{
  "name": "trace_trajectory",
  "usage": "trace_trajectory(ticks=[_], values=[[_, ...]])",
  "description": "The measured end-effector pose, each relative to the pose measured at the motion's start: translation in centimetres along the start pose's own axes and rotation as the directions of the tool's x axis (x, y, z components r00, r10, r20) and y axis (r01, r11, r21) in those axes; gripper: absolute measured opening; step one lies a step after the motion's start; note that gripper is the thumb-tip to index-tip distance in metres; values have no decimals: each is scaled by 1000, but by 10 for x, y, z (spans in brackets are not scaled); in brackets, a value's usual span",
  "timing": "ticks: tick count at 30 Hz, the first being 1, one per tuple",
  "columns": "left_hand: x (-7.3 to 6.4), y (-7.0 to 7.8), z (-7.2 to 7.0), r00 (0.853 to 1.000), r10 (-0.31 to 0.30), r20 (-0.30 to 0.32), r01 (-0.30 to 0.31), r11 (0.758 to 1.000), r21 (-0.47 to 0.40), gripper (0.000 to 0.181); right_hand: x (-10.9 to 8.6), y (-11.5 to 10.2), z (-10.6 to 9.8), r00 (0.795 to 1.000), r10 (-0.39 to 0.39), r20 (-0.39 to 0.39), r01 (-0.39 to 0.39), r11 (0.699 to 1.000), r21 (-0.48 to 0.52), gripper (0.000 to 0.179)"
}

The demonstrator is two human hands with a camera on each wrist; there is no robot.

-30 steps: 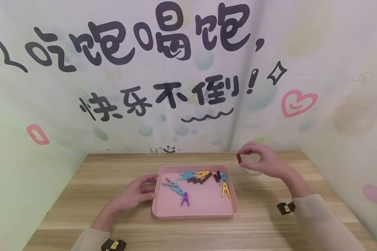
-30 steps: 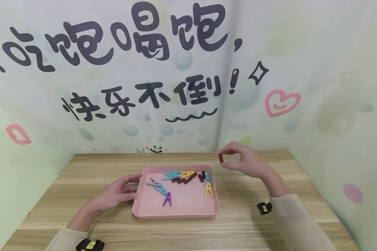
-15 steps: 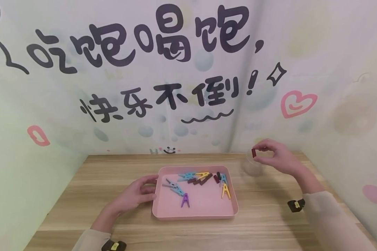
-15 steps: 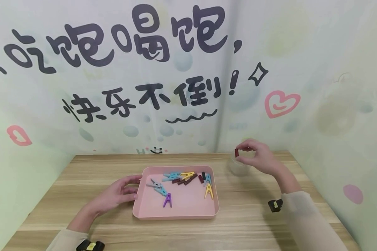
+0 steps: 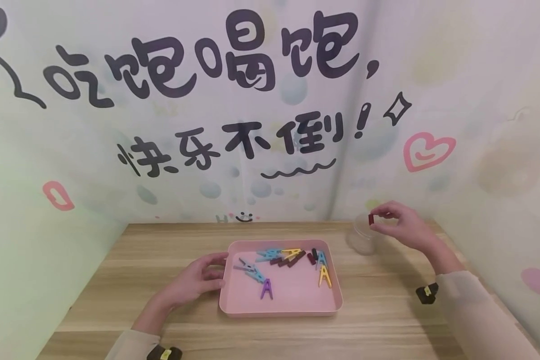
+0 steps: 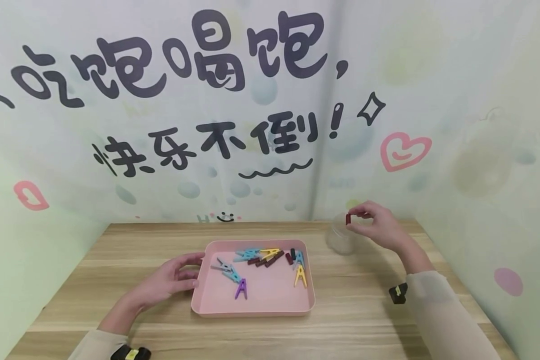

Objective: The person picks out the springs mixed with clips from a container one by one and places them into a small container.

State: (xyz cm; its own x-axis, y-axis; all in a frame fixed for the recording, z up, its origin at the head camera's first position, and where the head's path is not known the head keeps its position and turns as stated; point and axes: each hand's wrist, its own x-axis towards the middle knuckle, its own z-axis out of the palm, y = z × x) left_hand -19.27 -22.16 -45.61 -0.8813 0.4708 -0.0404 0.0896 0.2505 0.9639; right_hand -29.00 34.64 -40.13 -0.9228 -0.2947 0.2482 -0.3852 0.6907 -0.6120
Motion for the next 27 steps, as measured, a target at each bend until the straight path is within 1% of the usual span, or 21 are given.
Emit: trace_trajectory(ticks=[2,5,8,11,15,21,27], values=[[0,0,0,1000,4,2,-4,1000,-5,70,-1,3,1,999,30,29,-31,999,19,67],[0,0,1,1000,3,0,-3,1000,-5,70,-3,8,3,996,55,67,-58,997,47,91],[0,0,1,1000,4,0,-4,1000,-8,71,-4,11,6,995,66,71,-70,996,56,99],[0,0,2,1000,7,1,-7,1000,-13,71,-5,10,8,996,73,58,-76,995,56,99],[1,0,2,1000,8,0,-8,1000,-21,71,-5,5,10,998,58,36,-60,997,56,95],[1,0,1,1000,9,-5,-9,1000,-18,70,-3,-12,14,1000,12,7,-12,998,61,89],[0,0,1,1000,9,-6,-9,1000,-20,71,-1,-28,22,999,-45,19,43,997,58,78]])
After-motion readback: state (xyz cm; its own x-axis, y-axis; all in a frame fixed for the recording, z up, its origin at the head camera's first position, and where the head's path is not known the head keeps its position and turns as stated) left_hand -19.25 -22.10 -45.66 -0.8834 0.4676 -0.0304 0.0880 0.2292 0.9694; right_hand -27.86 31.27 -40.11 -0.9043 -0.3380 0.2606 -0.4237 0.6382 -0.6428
